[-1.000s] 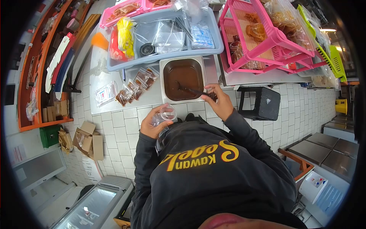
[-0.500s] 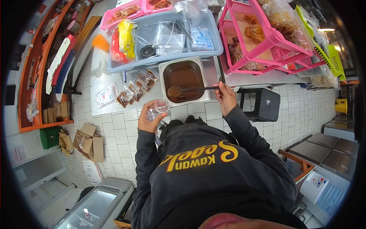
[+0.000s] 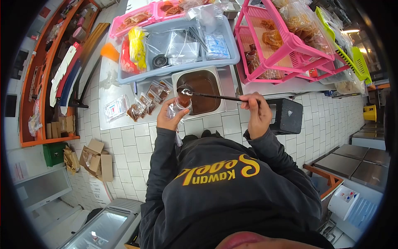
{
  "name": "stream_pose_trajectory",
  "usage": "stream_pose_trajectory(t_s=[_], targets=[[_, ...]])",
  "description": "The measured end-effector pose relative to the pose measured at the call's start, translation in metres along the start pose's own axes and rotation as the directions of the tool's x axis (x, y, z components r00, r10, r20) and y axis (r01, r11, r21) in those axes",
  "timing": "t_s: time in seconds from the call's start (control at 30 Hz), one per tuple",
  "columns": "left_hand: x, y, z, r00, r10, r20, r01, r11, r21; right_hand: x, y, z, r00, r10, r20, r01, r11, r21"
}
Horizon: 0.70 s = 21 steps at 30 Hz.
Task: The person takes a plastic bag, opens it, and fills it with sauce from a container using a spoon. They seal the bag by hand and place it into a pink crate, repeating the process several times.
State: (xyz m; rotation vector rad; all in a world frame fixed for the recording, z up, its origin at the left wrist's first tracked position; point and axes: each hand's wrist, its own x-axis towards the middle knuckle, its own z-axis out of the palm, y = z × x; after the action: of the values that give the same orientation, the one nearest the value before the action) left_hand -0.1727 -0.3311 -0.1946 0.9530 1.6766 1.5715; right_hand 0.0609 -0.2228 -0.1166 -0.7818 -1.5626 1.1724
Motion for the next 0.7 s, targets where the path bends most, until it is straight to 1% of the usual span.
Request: stream_pose_trajectory(t_s=[0.03,0.07,0.1,0.13,0.2,0.23,0.3,0.33,0.37,0.4,0.43,0.5,0.53,0.57,0.6,0.63,0.67,0.7], targets=[[0.002,-0.001,0.000,1.000,0.001,0.001,-0.001,1.000,-0.001,0.000,-0.003,-0.002,1.000,-0.002,-0.001,0.002,1.000,-0.001],[0.003,-0.002,0.000,1.000,0.013,0.010,-0.013,1.000,-0.014,-0.001,-0.006,-0.007,0.982,-0.170,0.080,0.178,0.979,-0.100],[0.004,-0.004,0.000,1.000,0.024,0.018,-0.023,0.999,-0.027,0.000,-0.006,-0.009,0.930,-0.323,0.175,0.353,0.918,-0.183],[0.006,-0.004,0.001,1.000,0.024,0.018,-0.024,0.999,-0.027,0.000,-0.006,-0.009,0.930,-0.324,0.175,0.354,0.917,-0.183],[0.007,-0.005,0.001,0.999,0.024,0.035,-0.022,0.998,-0.062,0.000,-0.004,-0.008,0.891,-0.390,0.232,0.437,0.874,-0.210],[0.008,-0.006,0.000,0.999,0.025,0.035,-0.023,0.998,-0.061,-0.001,0.000,-0.007,0.891,-0.390,0.232,0.438,0.874,-0.210],[0.008,-0.009,-0.002,1.000,-0.006,0.028,0.007,0.999,-0.052,-0.003,0.015,-0.005,0.983,-0.154,0.096,0.169,0.971,-0.170],[0.008,-0.008,-0.002,1.000,-0.006,0.027,0.008,0.999,-0.051,-0.003,0.023,-0.002,0.983,-0.154,0.097,0.168,0.971,-0.169],[0.007,-0.008,-0.002,1.000,-0.012,0.019,0.014,0.997,-0.072,0.000,0.031,0.002,1.000,-0.015,-0.010,0.014,0.994,-0.105],[0.007,-0.008,-0.003,1.000,-0.019,0.010,0.020,0.996,-0.091,0.001,0.041,0.005,0.985,0.133,-0.105,-0.136,0.990,-0.024],[0.006,-0.008,-0.004,1.000,-0.020,0.009,0.021,0.996,-0.090,-0.002,0.056,0.005,0.985,0.134,-0.104,-0.137,0.990,-0.023],[0.004,-0.008,-0.008,0.999,-0.030,-0.023,0.029,0.999,-0.035,-0.007,0.078,0.004,0.997,0.034,0.072,-0.016,0.970,-0.242],[0.002,-0.007,-0.009,0.999,-0.030,-0.022,0.030,0.999,-0.034,-0.009,0.079,0.002,0.981,-0.068,0.180,0.131,0.921,-0.366],[0.002,-0.005,-0.011,0.999,-0.022,-0.023,0.022,1.000,-0.006,-0.012,0.082,0.004,0.981,-0.069,0.179,0.131,0.921,-0.366],[0.001,-0.004,-0.012,1.000,-0.013,-0.024,0.014,1.000,0.021,-0.017,0.088,0.008,0.991,0.066,0.118,-0.030,0.958,-0.286],[0.000,-0.004,-0.013,1.000,-0.013,-0.025,0.014,1.000,0.022,-0.020,0.093,0.010,0.976,0.206,0.069,-0.189,0.963,-0.194],[-0.001,-0.004,-0.014,1.000,-0.005,-0.029,0.005,1.000,0.012,-0.020,0.097,0.009,0.976,0.205,0.070,-0.189,0.963,-0.193],[-0.002,-0.005,-0.015,1.000,0.003,-0.031,-0.003,1.000,0.002,-0.016,0.099,0.007,0.946,0.325,0.008,-0.324,0.944,-0.067]])
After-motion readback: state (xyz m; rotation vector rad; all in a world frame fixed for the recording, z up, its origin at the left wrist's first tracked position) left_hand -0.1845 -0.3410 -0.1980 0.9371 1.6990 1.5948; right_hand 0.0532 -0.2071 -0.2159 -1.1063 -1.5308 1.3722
